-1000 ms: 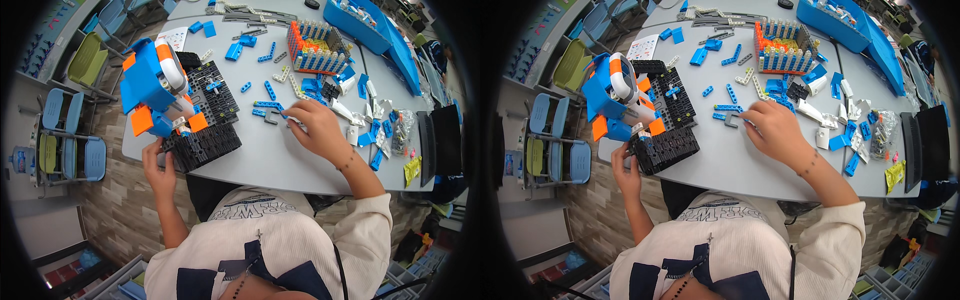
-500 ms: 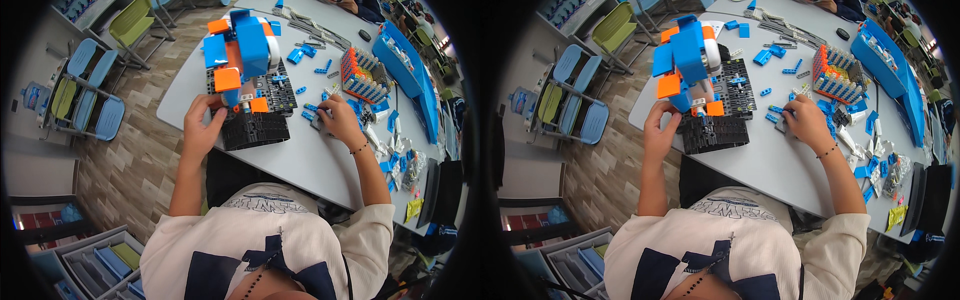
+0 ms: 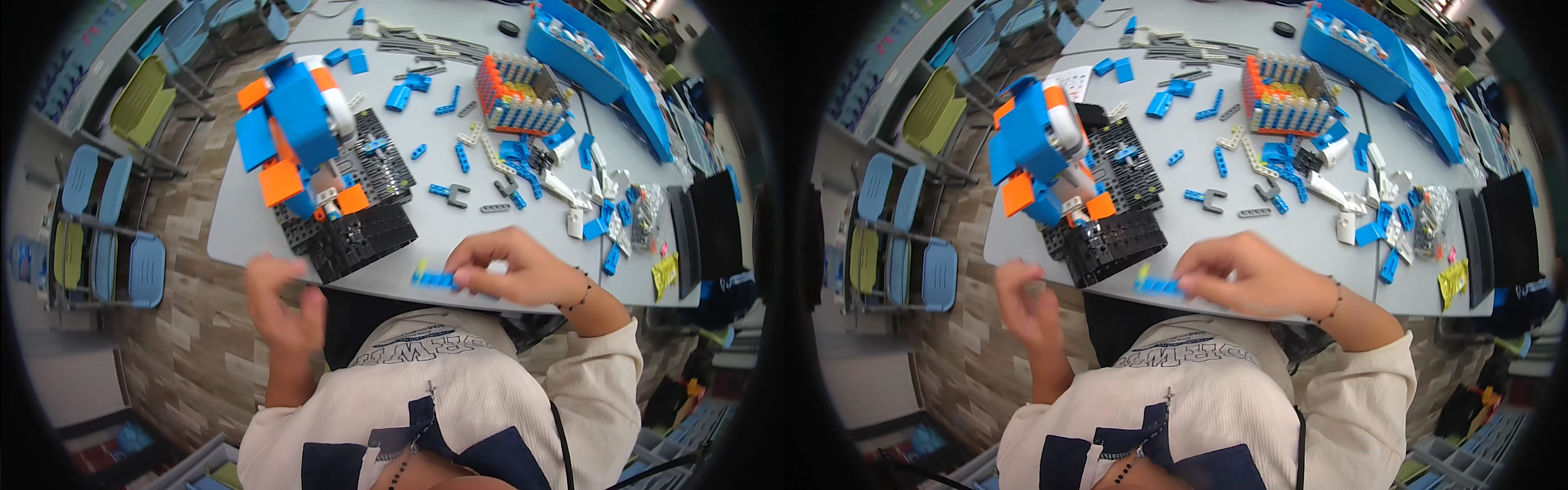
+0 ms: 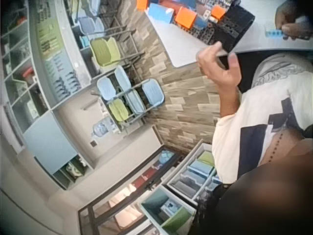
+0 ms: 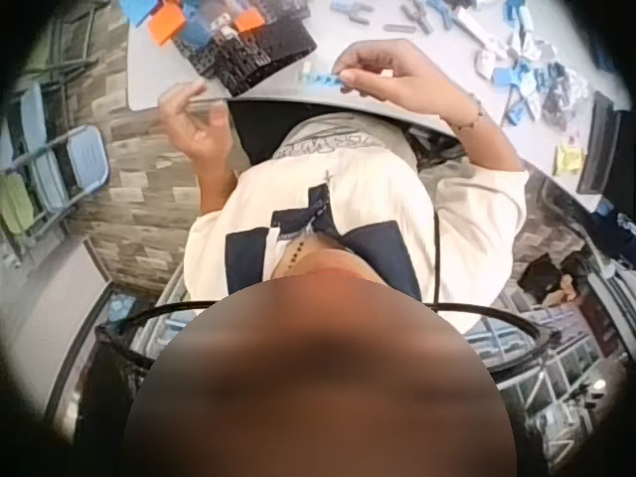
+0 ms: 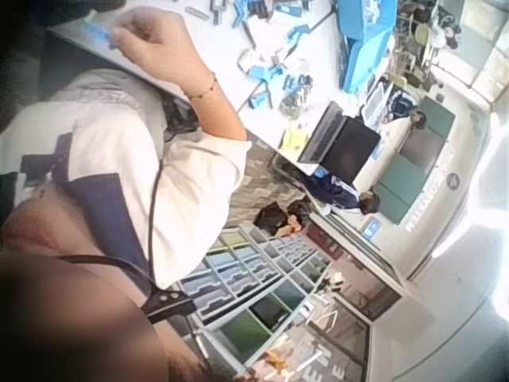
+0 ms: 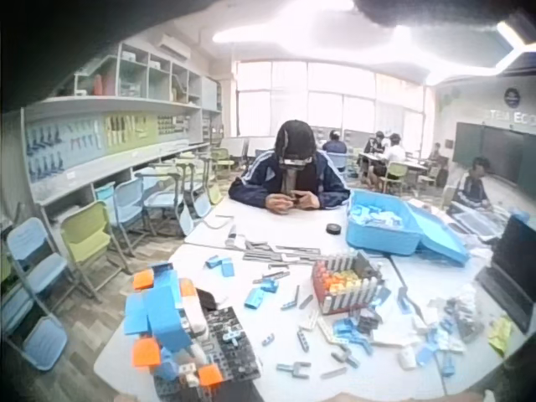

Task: The person assembles a Lego robot by attaching various blue, orange, and black pieces to a tracked base. They connect beams, plates, and connectors, then install a grey arm-like structure, progressively building the robot's upper assembly.

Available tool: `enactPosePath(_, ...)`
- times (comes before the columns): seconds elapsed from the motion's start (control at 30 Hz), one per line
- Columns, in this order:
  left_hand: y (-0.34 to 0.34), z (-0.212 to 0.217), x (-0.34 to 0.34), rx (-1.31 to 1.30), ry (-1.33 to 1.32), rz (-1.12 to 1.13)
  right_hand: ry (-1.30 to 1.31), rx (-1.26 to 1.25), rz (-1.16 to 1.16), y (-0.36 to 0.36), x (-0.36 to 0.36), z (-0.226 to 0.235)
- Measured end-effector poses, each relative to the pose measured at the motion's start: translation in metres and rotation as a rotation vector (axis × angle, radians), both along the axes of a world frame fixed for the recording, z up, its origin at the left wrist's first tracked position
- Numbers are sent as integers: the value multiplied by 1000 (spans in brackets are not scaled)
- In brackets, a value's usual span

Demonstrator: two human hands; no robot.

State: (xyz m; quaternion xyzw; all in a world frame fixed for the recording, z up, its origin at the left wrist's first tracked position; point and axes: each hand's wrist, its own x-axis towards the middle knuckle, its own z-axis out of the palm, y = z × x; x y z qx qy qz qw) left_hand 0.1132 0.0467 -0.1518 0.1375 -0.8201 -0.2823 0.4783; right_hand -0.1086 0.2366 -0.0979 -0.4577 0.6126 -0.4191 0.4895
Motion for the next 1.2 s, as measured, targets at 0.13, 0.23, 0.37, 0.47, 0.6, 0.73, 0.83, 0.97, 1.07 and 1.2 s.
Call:
enactPosePath(0.13,27,11,-1,-19,-113,-474,-54,-48,222,-11,22,4)
enactPosePath(0.23,27,10,-13,27,-43,-535,-142,-55,275,-21,23,1)
enactPosePath(0.37,31,5,-12,258,18,-495,18,-259,287,-35,-15,-12)
enactPosePath(0.47,39,-3,-8,564,151,-440,524,-86,-228,-66,-91,-24)
enactPosePath(0.6,40,-9,-3,603,201,-384,1206,-73,-302,-81,-148,-45)
enactPosePath(0.73,40,-12,3,598,197,-328,1325,218,-94,-69,-153,-53)
enactPosePath(0.83,40,-12,8,645,223,-304,1258,317,-130,-48,-150,-53)
enactPosePath(0.97,39,-10,9,665,202,-312,1060,201,-126,-18,-147,-49)
enactPosePath(1.07,39,-7,7,643,185,-347,997,15,-289,-2,-151,-36)
enactPosePath(1.2,40,-3,4,618,170,-383,1068,-131,-496,14,-175,-2)
